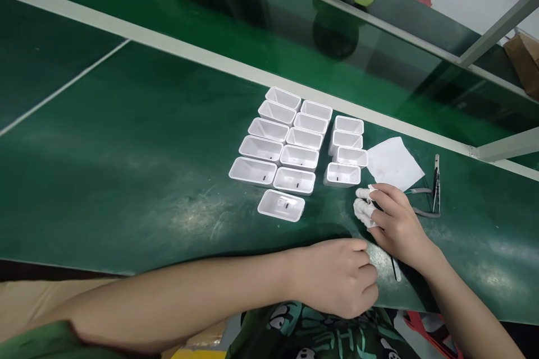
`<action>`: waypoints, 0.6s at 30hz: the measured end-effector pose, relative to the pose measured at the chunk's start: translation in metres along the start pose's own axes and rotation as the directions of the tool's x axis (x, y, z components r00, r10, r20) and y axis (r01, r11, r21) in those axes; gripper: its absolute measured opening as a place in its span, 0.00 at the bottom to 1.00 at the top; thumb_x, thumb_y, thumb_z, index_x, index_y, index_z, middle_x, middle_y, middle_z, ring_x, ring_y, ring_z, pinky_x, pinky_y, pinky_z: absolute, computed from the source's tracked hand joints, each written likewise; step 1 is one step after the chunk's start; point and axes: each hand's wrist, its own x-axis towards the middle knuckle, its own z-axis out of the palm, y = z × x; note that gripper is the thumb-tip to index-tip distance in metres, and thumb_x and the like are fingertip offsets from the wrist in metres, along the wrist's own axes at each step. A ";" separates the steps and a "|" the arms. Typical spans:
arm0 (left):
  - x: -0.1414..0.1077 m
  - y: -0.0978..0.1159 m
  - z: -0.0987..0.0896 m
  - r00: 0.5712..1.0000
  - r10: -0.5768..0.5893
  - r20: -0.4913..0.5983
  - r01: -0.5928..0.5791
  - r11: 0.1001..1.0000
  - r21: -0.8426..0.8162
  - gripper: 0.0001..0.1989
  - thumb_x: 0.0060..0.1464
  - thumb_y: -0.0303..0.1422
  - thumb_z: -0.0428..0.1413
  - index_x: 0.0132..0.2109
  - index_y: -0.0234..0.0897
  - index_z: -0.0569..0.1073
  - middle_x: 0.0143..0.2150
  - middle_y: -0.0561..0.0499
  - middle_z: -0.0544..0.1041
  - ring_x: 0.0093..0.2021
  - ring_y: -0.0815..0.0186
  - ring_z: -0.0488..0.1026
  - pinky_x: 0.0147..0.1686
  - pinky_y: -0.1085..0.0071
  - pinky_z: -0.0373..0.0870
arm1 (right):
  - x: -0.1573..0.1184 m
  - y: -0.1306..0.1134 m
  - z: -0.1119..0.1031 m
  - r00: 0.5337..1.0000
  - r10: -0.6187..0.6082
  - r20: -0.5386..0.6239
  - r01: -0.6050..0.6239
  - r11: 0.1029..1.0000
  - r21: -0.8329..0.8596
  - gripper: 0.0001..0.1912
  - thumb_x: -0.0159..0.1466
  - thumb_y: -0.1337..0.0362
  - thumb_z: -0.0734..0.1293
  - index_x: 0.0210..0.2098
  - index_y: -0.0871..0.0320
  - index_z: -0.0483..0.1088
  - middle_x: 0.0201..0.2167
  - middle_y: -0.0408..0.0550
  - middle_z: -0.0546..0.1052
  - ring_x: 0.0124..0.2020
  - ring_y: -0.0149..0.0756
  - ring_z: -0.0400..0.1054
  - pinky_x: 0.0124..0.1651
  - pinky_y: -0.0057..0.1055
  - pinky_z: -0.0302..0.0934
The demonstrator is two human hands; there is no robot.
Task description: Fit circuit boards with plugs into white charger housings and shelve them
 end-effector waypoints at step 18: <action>0.044 0.003 -0.051 0.897 -0.149 0.416 0.367 0.775 -0.514 0.06 0.65 0.30 0.54 0.44 0.37 0.76 0.39 0.54 0.79 0.38 0.71 0.76 0.40 0.79 0.73 | -0.008 0.007 -0.007 0.993 -0.009 0.116 0.022 0.993 -0.112 0.07 0.61 0.73 0.62 0.31 0.59 0.71 0.50 0.64 0.69 0.59 0.62 0.57 0.50 0.58 0.65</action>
